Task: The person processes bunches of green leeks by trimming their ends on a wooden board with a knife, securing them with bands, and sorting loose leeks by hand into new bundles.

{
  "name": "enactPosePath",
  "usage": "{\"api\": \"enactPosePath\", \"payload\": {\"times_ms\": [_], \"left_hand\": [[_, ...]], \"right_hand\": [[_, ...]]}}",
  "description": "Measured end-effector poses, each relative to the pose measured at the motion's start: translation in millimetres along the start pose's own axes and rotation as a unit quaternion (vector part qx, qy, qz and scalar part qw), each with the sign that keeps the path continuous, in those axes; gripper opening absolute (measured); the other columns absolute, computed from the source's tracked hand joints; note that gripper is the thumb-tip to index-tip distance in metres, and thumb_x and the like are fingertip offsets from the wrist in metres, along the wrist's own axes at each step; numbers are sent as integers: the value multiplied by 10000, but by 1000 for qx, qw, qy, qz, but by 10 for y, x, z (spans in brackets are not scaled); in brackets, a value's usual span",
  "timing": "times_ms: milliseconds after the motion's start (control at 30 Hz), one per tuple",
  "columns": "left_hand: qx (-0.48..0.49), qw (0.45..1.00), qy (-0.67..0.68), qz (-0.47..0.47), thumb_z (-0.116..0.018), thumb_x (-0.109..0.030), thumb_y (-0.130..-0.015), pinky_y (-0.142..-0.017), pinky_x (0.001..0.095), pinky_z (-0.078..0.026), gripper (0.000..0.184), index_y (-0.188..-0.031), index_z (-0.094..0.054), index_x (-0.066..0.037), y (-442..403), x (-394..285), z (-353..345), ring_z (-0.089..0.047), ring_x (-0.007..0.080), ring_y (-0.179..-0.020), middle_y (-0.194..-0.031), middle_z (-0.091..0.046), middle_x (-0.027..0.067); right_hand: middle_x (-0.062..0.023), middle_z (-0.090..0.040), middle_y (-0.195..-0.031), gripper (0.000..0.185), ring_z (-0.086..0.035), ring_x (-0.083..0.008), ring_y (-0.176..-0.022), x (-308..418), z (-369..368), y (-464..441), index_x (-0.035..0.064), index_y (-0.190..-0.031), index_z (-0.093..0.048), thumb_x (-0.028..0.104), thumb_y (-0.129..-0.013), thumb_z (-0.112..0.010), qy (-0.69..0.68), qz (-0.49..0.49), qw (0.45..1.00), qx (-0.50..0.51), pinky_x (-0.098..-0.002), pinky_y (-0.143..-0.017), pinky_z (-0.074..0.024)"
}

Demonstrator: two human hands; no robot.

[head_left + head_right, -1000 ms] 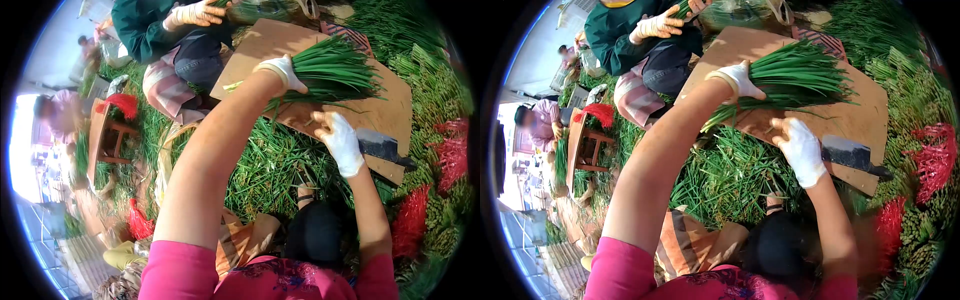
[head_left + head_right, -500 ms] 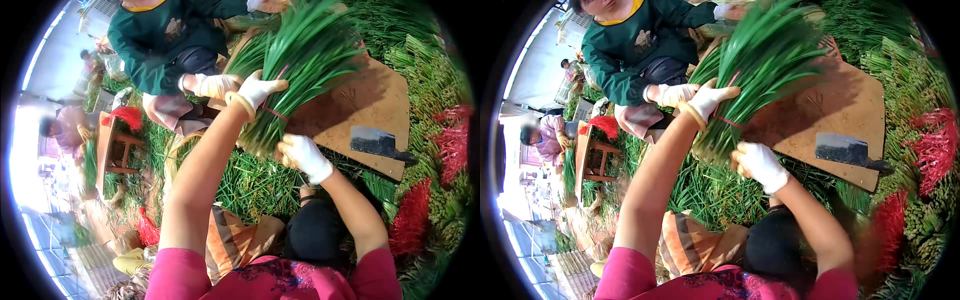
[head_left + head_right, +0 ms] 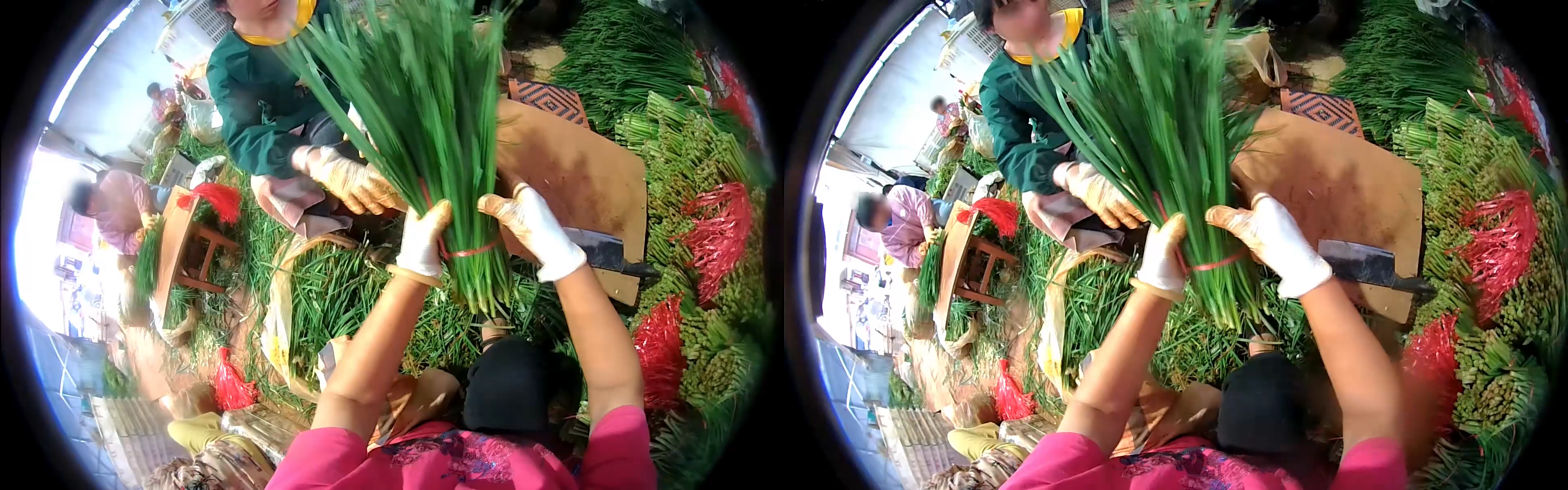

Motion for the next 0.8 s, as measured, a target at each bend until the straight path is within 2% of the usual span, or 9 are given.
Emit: {"api": "enactPosePath", "payload": {"times_ms": [67,100,133,200,367,467,533,700,800], "left_hand": [[-26,1000,-11,-10,-703,-125,-810,-881,320,-482,568,-1305,-438,-34,36,147,-74,-578,185,-1019,-1189,-570,85],[-22,999,-10,-22,-734,-99,-785,-888,320,-482,600,-1298,-427,-42,-3,105,-115,-569,181,-1029,-1194,-560,82],[20,995,19,-98,-738,-92,-785,-879,329,-493,585,-1279,-427,-48,-56,-10,-203,-583,186,-1001,-1163,-572,91],[6,993,-31,-112,-748,-87,-773,-861,336,-507,603,-1274,-415,-51,-114,-131,-239,-602,191,-957,-1132,-586,101],[-104,987,36,-115,-669,-50,-799,-803,316,-512,386,-1152,-530,21,-77,-250,-149,-617,186,-870,-1036,-626,80],[-175,976,85,-101,-652,-61,-807,-786,330,-521,359,-1137,-535,17,-79,-150,14,-617,194,-852,-1011,-623,78],[-176,969,151,-86,-682,-19,-789,-782,301,-520,331,-1099,-570,11,-72,-93,80,-617,176,-833,-995,-633,74],[-150,967,192,-75,-657,-24,-800,-765,341,-542,345,-1127,-551,5,-20,-64,108,-625,203,-849,-1003,-634,85],[-192,955,211,-78,-674,-38,-787,-745,344,-544,363,-1126,-547,-13,51,-61,78,-624,212,-841,-998,-634,91]], "right_hand": [[-186,-666,-1010,652,-648,-297,-957,163,-43,-105,63,-1244,-524,394,-732,-755,265,-81,960,-36,-347,-820,-502],[-175,-677,-916,628,-659,-329,-861,243,-29,-116,85,-1170,-562,409,-681,-785,319,-50,943,-77,-365,-750,-520],[-178,-676,-926,605,-657,-329,-872,217,-17,-112,86,-1165,-568,390,-687,-781,302,-32,949,-85,-366,-754,-519],[-184,-672,-947,560,-655,-329,-894,106,1,-128,88,-1153,-580,350,-698,-773,265,7,960,-95,-367,-762,-517],[-37,-660,-846,309,-587,-107,-771,79,145,-141,-25,-970,-642,113,-717,-754,-16,-34,980,-198,-269,-716,-485],[-97,-688,-878,222,-637,-151,-794,-144,297,-143,-51,-926,-689,71,-741,-699,-130,-26,965,-225,-275,-776,-503],[-121,-695,-897,233,-656,-174,-822,-224,324,-147,-61,-944,-688,89,-766,-681,-126,-44,969,-209,-295,-804,-513],[-102,-697,-878,222,-657,-163,-791,-99,289,-103,-55,-933,-697,92,-768,-683,-30,-22,976,-215,-282,-783,-512],[-76,-699,-852,251,-616,-104,-741,63,285,-239,-52,-949,-699,140,-787,-697,75,-20,982,-174,-262,-711,-489]]}}
Point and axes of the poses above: each hand's wrist, its own y-axis away from the middle knuckle, its own z-axis out of the back of the hand, x = y × z, the point moved 6 cm from there along -y, towards the middle knuckle
